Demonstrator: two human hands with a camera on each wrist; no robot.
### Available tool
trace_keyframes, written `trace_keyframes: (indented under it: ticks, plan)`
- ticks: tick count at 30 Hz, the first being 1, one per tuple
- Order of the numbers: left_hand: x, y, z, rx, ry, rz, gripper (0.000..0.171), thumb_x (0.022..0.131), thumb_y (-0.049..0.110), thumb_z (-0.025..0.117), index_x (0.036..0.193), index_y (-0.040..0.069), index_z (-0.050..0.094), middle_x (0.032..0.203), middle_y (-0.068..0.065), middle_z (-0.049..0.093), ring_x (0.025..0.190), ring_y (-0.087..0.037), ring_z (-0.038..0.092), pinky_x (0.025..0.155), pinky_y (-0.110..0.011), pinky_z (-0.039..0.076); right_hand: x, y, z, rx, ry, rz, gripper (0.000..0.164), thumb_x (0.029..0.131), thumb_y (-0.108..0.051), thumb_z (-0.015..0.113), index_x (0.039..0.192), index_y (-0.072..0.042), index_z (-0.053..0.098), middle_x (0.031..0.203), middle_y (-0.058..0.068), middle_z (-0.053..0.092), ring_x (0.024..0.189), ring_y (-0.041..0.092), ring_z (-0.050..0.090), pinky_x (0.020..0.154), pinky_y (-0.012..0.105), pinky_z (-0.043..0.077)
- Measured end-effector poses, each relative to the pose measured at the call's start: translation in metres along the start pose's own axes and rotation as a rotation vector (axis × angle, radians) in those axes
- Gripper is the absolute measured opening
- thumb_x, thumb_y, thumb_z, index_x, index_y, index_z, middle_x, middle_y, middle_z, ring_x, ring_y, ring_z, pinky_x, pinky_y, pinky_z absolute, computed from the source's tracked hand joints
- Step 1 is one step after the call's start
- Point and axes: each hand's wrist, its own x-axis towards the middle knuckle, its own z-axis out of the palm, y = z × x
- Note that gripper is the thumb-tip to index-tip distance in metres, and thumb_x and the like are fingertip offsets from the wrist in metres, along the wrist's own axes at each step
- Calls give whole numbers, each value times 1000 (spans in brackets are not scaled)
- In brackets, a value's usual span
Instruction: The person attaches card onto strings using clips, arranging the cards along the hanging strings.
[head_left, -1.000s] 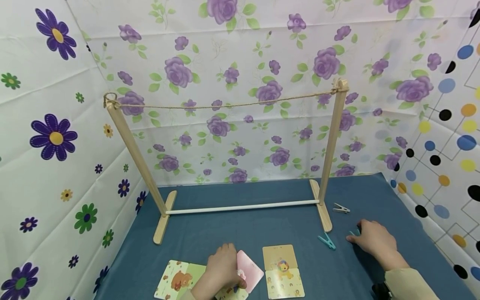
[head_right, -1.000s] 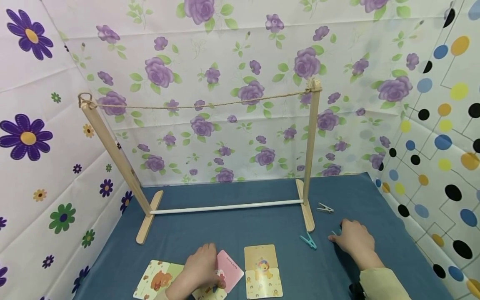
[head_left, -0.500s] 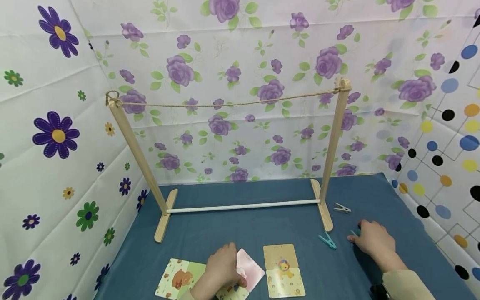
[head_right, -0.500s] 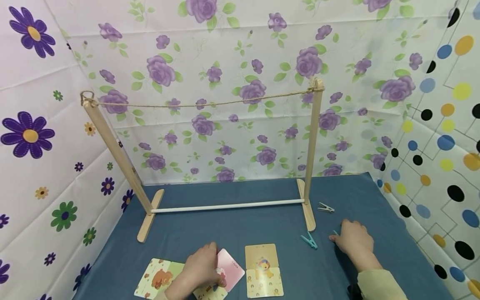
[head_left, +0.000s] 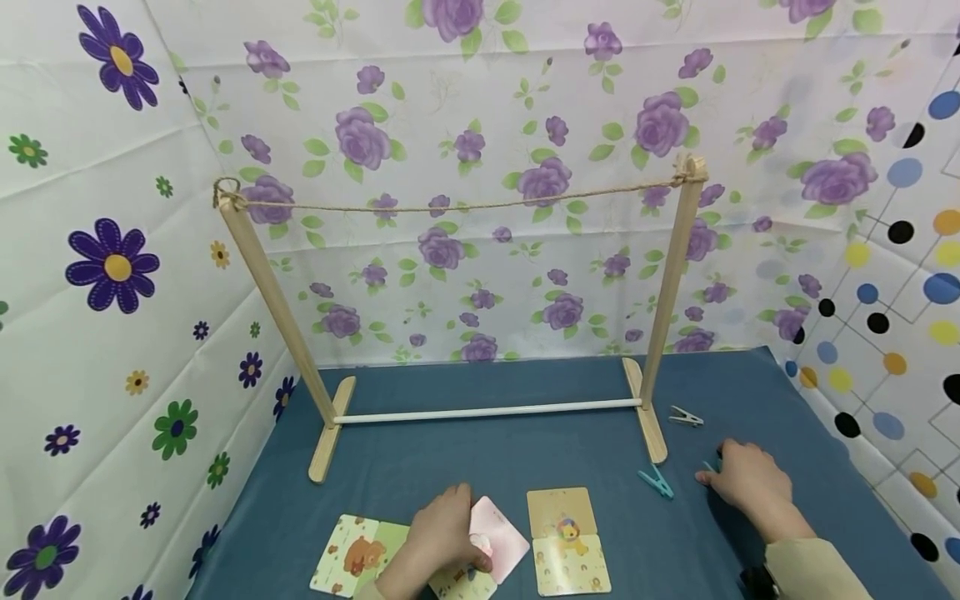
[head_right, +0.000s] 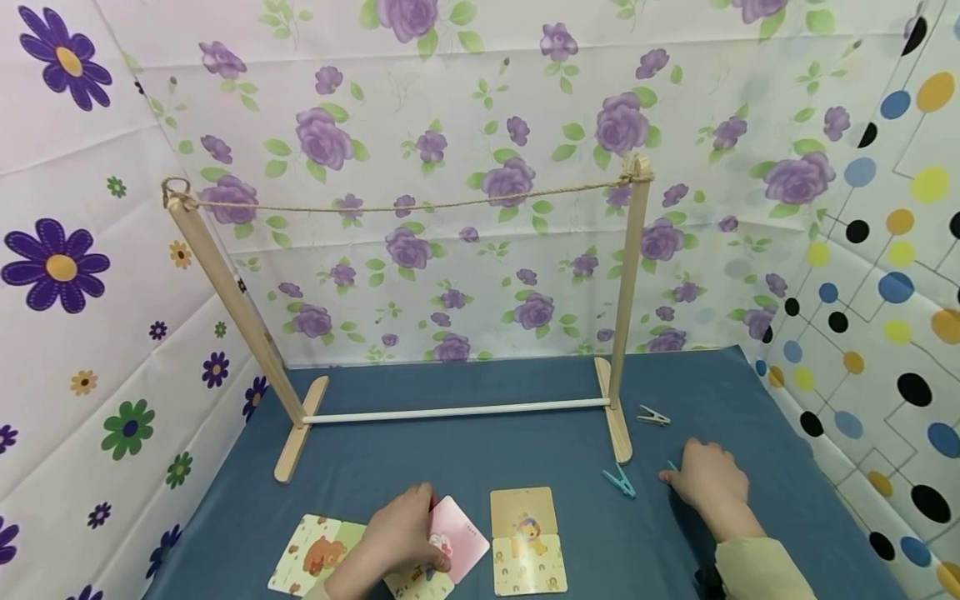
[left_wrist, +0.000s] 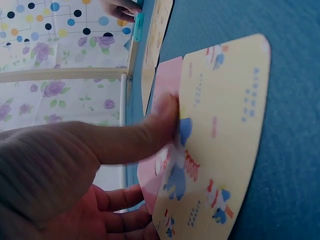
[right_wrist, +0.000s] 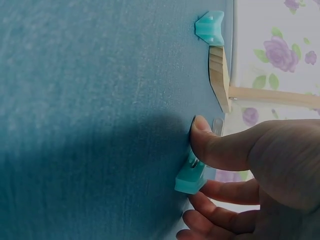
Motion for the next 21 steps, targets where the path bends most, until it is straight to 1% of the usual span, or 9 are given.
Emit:
trace_keyframes:
  ticks: [4,9,13,17,21]
  plan:
    - [0,-2,0,-40,-2,14,70,60,31,108,107,9,61,89,0,55,77,-16,54,67,-44,52,-1,1,2,1,0,4,77,92,-41,86,132,18,58,116,39,60,103,52,60,82,64,53]
    - [-5,-3,-3,-15,22,47,59,61,17,105,104,8,65,90,0,56,77,-16,55,69,-43,53,-1,-1,-2,2,-19,1,78,91,-43,87,131,18,58,115,38,61,102,52,61,81,63,54]
    - [-7,-4,-7,-19,15,70,51,65,11,103,103,8,70,91,1,58,79,-15,54,71,-41,53,0,1,-5,11,-42,-5,79,90,-45,88,131,17,60,114,37,63,99,49,64,76,61,55]
    - [-7,-4,-13,-74,-12,56,42,72,7,99,103,9,71,89,2,57,78,-14,52,71,-39,51,3,4,-6,22,-53,-13,82,89,-50,87,129,16,62,114,36,65,96,46,66,74,58,56]
    - [-7,-6,-18,-170,-53,20,36,78,4,95,103,10,70,84,2,59,74,-16,54,66,-38,48,6,4,-7,27,-64,-8,83,88,-53,86,128,16,63,114,36,66,94,44,67,72,57,56]
